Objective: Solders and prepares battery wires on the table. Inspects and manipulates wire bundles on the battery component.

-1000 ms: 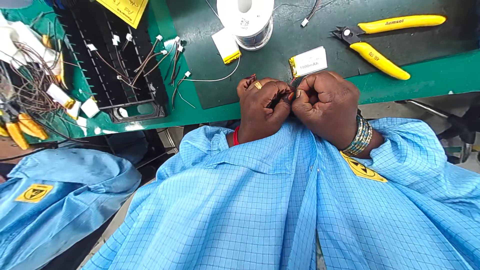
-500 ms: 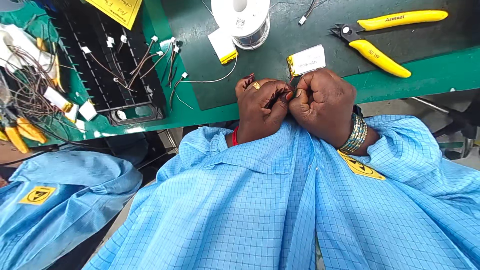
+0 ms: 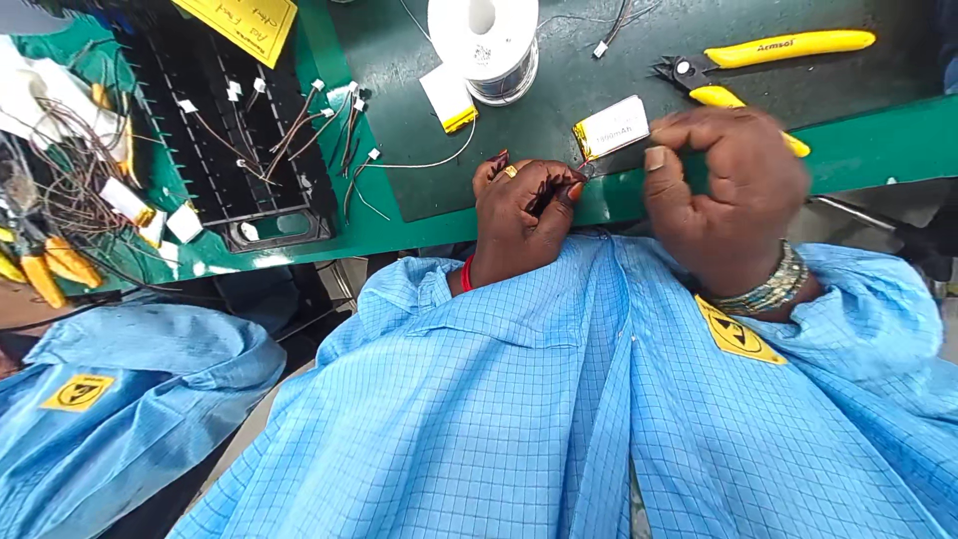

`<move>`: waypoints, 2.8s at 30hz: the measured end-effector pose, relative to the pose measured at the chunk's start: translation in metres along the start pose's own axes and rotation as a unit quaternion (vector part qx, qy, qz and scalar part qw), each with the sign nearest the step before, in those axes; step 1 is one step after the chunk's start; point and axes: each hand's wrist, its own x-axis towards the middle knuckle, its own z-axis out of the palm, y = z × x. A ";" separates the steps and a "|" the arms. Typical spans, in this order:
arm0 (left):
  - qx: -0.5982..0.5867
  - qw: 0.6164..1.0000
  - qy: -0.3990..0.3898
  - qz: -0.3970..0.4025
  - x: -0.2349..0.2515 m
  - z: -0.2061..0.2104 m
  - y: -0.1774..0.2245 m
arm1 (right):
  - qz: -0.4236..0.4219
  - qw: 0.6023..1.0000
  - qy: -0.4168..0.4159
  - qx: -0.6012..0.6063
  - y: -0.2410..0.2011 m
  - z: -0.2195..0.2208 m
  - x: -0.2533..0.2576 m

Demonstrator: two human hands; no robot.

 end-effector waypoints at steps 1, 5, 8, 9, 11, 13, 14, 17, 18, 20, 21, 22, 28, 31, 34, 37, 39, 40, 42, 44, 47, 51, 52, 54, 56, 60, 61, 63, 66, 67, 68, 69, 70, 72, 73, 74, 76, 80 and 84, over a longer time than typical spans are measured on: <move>0.004 1.000 -0.006 -0.007 0.001 -0.001 0.002 | 0.009 0.998 -0.028 -0.062 0.005 -0.010 0.002; 0.019 0.999 -0.030 -0.023 0.003 -0.005 0.005 | 0.074 0.959 -0.172 -0.214 0.029 -0.033 0.009; 0.006 0.999 -0.041 -0.033 0.004 -0.007 0.008 | 0.034 0.955 -0.182 -0.231 0.039 -0.036 0.008; 0.002 0.998 -0.043 -0.036 0.005 -0.008 0.009 | 0.022 0.956 -0.180 -0.231 0.042 -0.036 0.009; 0.001 0.998 -0.051 -0.037 0.006 -0.009 0.010 | 0.013 0.952 -0.187 -0.241 0.044 -0.037 0.010; 0.010 0.998 -0.056 -0.041 0.006 -0.010 0.012 | 0.009 0.949 -0.191 -0.252 0.040 -0.035 0.011; 0.015 0.997 -0.058 -0.043 0.007 -0.010 0.013 | 0.011 0.949 -0.189 -0.251 0.038 -0.034 0.011; 0.025 0.997 -0.062 -0.044 0.008 -0.009 0.015 | 0.041 0.960 -0.146 -0.234 0.030 -0.032 0.006; 0.030 0.997 -0.058 -0.040 0.008 -0.008 0.015 | 0.056 0.966 -0.124 -0.220 0.024 -0.034 0.002; 0.023 0.998 -0.048 -0.041 0.006 -0.006 0.016 | 0.073 0.981 -0.084 -0.156 0.009 -0.039 -0.010; 0.015 0.998 -0.044 -0.045 0.005 -0.006 0.016 | 0.072 0.989 -0.069 -0.114 0.002 -0.039 -0.018; 0.006 0.998 -0.037 -0.048 0.004 -0.005 0.017 | 0.073 0.993 -0.061 -0.071 -0.005 -0.038 -0.027; -0.043 0.997 -0.012 -0.057 0.004 -0.002 0.020 | 0.103 0.993 -0.065 -0.002 -0.015 -0.017 -0.062; -0.058 0.996 -0.012 -0.064 0.004 -0.002 0.022 | 0.089 0.992 -0.059 -0.065 -0.020 -0.014 -0.064; -0.071 0.995 -0.011 -0.063 0.004 -0.001 0.023 | 0.078 0.991 -0.052 -0.091 -0.026 -0.011 -0.061; -0.084 0.994 -0.007 -0.071 0.004 -0.002 0.024 | 0.067 0.992 -0.054 -0.090 -0.028 -0.006 -0.057; -0.088 0.993 -0.005 -0.074 0.004 -0.002 0.025 | 0.062 0.993 -0.052 -0.085 -0.028 -0.004 -0.056; -0.088 0.993 -0.005 -0.072 0.004 -0.002 0.025 | 0.060 0.993 -0.052 -0.082 -0.028 -0.004 -0.055; -0.089 0.994 -0.006 -0.066 0.004 -0.002 0.023 | 0.059 0.994 -0.052 -0.081 -0.028 -0.004 -0.054; -0.091 0.994 -0.008 -0.060 0.004 -0.001 0.022 | 0.057 0.993 -0.054 -0.083 -0.028 -0.004 -0.054; -0.090 0.994 -0.006 -0.056 0.003 -0.001 0.021 | 0.051 0.994 -0.050 -0.084 -0.028 -0.003 -0.053; -0.085 0.995 -0.006 -0.046 0.003 -0.001 0.019 | 0.036 0.993 -0.041 -0.106 -0.029 -0.002 -0.053; -0.084 0.995 -0.005 -0.044 0.003 -0.001 0.018 | 0.034 0.992 -0.043 -0.116 -0.030 -0.003 -0.053; -0.082 0.996 -0.003 -0.039 0.002 0.000 0.017 | 0.029 0.989 -0.047 -0.135 -0.031 -0.003 -0.052; -0.080 0.996 -0.001 -0.036 0.002 0.000 0.015 | 0.019 0.987 -0.049 -0.151 -0.031 -0.004 -0.052; -0.088 0.995 0.001 -0.042 0.001 0.001 0.015 | 0.017 0.988 -0.062 -0.139 -0.030 -0.005 -0.051; -0.086 0.995 -0.001 -0.044 0.001 0.000 0.015 | 0.026 0.989 -0.062 -0.135 -0.029 -0.005 -0.050; -0.081 0.996 -0.003 -0.046 0.000 0.000 0.015 | 0.059 0.989 -0.052 -0.128 -0.024 -0.009 -0.046; -0.090 0.995 0.001 -0.047 -0.001 -0.001 0.014 | 0.108 0.983 -0.030 -0.143 -0.018 -0.017 -0.039; -0.094 0.994 0.002 -0.050 -0.001 -0.001 0.015 | 0.119 0.981 -0.027 -0.148 -0.016 -0.019 -0.037; -0.096 0.994 0.002 -0.053 -0.001 -0.001 0.016 | 0.127 0.980 -0.028 -0.151 -0.014 -0.022 -0.036; -0.097 0.994 0.002 -0.053 0.000 -0.001 0.016 | 0.133 0.979 -0.030 -0.150 -0.011 -0.025 -0.035; -0.099 0.994 0.004 -0.054 0.000 -0.001 0.016 | 0.132 0.980 -0.034 -0.142 -0.009 -0.028 -0.035; -0.102 0.993 0.008 -0.060 0.000 -0.001 0.016 | 0.122 0.986 -0.049 -0.100 -0.008 -0.033 -0.037; -0.103 0.993 0.009 -0.062 0.000 -0.001 0.016 | 0.118 0.988 -0.060 -0.076 -0.010 -0.035 -0.039; -0.103 0.993 0.008 -0.064 0.000 -0.001 0.017 | 0.120 0.989 -0.072 -0.054 -0.012 -0.036 -0.041; -0.105 0.992 0.007 -0.063 0.001 -0.001 0.017 | 0.129 0.988 -0.077 -0.044 -0.013 -0.038 -0.044; -0.113 0.992 0.003 -0.060 0.000 0.000 0.015 | 0.165 0.978 -0.052 -0.118 0.009 -0.044 -0.032; -0.102 0.993 -0.002 -0.052 0.000 0.000 0.014 | 0.185 0.969 -0.027 -0.162 0.050 -0.040 -0.015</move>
